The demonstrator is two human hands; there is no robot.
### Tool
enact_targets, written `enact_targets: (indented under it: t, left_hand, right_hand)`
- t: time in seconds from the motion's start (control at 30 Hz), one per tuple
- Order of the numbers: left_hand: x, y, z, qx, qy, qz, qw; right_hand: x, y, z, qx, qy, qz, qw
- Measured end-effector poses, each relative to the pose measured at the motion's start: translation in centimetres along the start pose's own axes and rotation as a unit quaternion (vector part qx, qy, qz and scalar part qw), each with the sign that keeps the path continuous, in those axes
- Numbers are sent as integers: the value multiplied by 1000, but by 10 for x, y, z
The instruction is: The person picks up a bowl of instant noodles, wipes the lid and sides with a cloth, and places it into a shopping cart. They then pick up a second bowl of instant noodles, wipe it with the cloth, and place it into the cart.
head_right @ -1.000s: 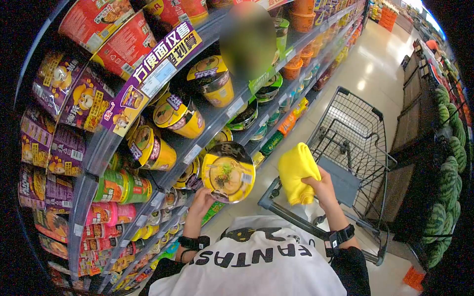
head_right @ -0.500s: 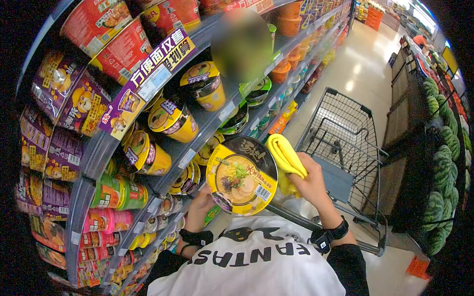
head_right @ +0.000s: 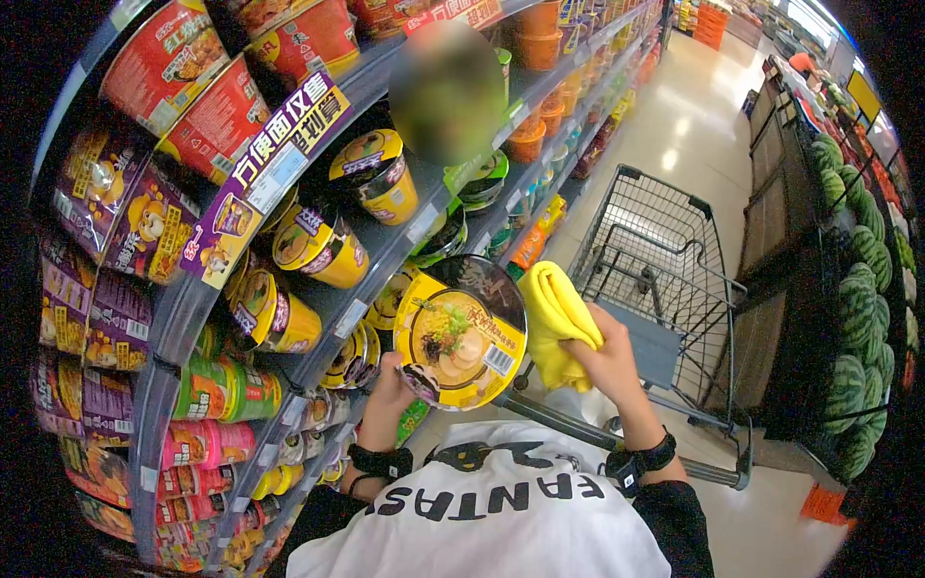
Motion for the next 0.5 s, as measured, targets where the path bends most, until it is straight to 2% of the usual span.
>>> enact_targets:
  t: [0.1, 0.23, 0.33, 0.4, 0.43, 0.5]
  left_hand:
    - [3, -9, -6, -4, -20, -36, 999]
    - [-2, -5, -2, 33, -16, -49, 998]
    - [-7, -15, -2, 53, -14, -1, 999]
    - [-9, -32, -1, 40, -17, 23, 999]
    - [-10, -35, -3, 4, -35, -16, 999]
    - [-14, -42, -3, -7, -54, 1, 999]
  right_hand:
    - [2, 6, -13, -37, -54, 3, 998]
    - [1, 23, -11, -91, -113, -86, 986]
    - [3, 21, -7, -103, -107, -46, 988]
    - [4, 15, 14, 25, 31, -14, 999]
    - [7, 10, 24, 90, 100, 3, 991]
    - [7, 14, 26, 94, 92, -20, 991]
Point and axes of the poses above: each hand's wrist, its own x-axis away from the middle knuckle, its own y-axis out of the back of the hand, z = x × y, the point moved 10 cm from there along -x, towards the middle knuckle, and after that the axes turned 9 degrees about -z, right-handed, at the moved point
